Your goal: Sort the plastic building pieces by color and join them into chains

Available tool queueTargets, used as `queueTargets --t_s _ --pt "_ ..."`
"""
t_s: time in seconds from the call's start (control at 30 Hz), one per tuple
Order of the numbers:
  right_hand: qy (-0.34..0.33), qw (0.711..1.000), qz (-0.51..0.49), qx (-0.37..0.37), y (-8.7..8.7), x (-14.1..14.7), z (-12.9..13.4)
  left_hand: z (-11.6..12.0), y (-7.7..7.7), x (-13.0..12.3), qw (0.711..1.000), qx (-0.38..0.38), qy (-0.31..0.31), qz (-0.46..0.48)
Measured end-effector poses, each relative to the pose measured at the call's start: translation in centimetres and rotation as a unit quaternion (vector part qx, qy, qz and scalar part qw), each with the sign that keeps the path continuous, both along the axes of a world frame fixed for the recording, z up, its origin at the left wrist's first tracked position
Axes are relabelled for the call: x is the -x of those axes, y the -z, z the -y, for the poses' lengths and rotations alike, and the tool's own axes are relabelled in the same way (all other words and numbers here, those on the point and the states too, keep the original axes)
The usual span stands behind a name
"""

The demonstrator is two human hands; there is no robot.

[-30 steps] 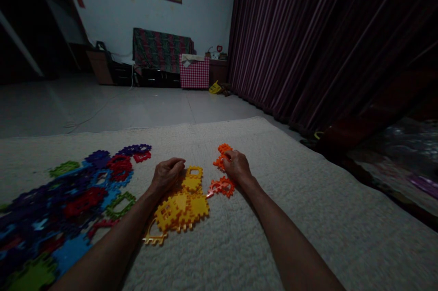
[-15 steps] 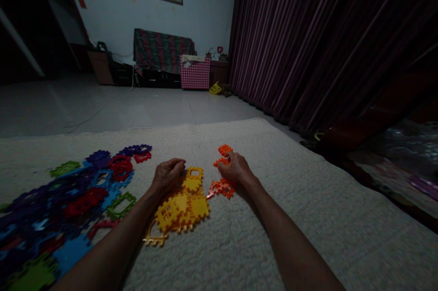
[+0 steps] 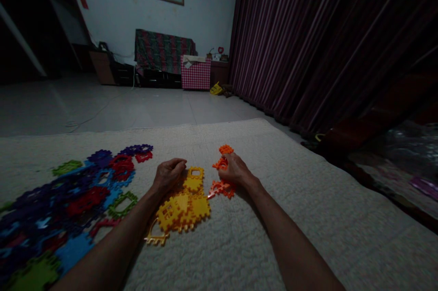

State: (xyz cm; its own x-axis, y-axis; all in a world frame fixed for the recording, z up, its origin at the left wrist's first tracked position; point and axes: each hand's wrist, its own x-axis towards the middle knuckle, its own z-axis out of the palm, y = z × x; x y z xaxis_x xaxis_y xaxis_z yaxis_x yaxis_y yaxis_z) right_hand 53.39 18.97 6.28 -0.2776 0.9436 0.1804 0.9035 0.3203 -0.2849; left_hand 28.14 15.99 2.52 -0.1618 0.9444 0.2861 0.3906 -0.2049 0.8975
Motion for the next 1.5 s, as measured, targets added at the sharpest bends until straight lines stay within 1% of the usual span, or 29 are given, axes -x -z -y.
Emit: queueTargets --t_s 0.13,0.23,0.33,0.43,0.6,0.8,0.9,1.07,1.23,1.37,1.5 --pt "-0.069 0.997 -0.035 0.016 -0.3 -0.2 0.3 0.0 -0.1 0.0 1.0 0.001 0.002 -0.004" --pt "-0.091 0.994 -0.05 0.029 -0.5 -0.5 0.5 0.0 -0.1 0.0 1.0 0.005 0.001 -0.001" --pt "-0.079 0.994 -0.072 0.028 -0.6 -0.7 0.4 0.0 -0.1 0.0 1.0 0.005 0.0 -0.002" --pt "-0.062 0.994 -0.086 0.009 -0.3 -0.7 0.1 0.0 -0.1 0.0 1.0 0.002 0.004 -0.006" --pt "-0.054 0.995 -0.08 -0.021 0.2 0.1 -0.1 0.2 -0.4 -0.1 1.0 -0.001 -0.003 -0.01" --pt "-0.069 0.996 -0.05 -0.002 -0.3 0.5 0.5 0.1 -0.4 -0.1 1.0 0.001 0.001 -0.005" --pt "-0.075 0.996 -0.053 0.003 -0.4 0.3 0.7 0.1 -0.4 -0.1 1.0 -0.002 -0.001 -0.013" --pt "-0.07 0.996 -0.06 0.004 -0.1 0.3 0.6 0.2 -0.4 -0.1 1.0 -0.003 0.001 -0.005" --pt "-0.076 0.994 -0.075 0.0 0.1 0.3 0.3 0.1 -0.1 -0.2 1.0 0.004 0.004 0.006" --pt "-0.062 0.992 -0.11 0.006 -0.5 -0.7 0.0 0.0 0.0 -0.1 1.0 0.004 0.006 0.0" --pt "-0.018 0.99 -0.141 -0.019 -1.2 -3.0 -0.4 0.0 -0.2 -0.1 1.0 -0.002 -0.001 -0.015"
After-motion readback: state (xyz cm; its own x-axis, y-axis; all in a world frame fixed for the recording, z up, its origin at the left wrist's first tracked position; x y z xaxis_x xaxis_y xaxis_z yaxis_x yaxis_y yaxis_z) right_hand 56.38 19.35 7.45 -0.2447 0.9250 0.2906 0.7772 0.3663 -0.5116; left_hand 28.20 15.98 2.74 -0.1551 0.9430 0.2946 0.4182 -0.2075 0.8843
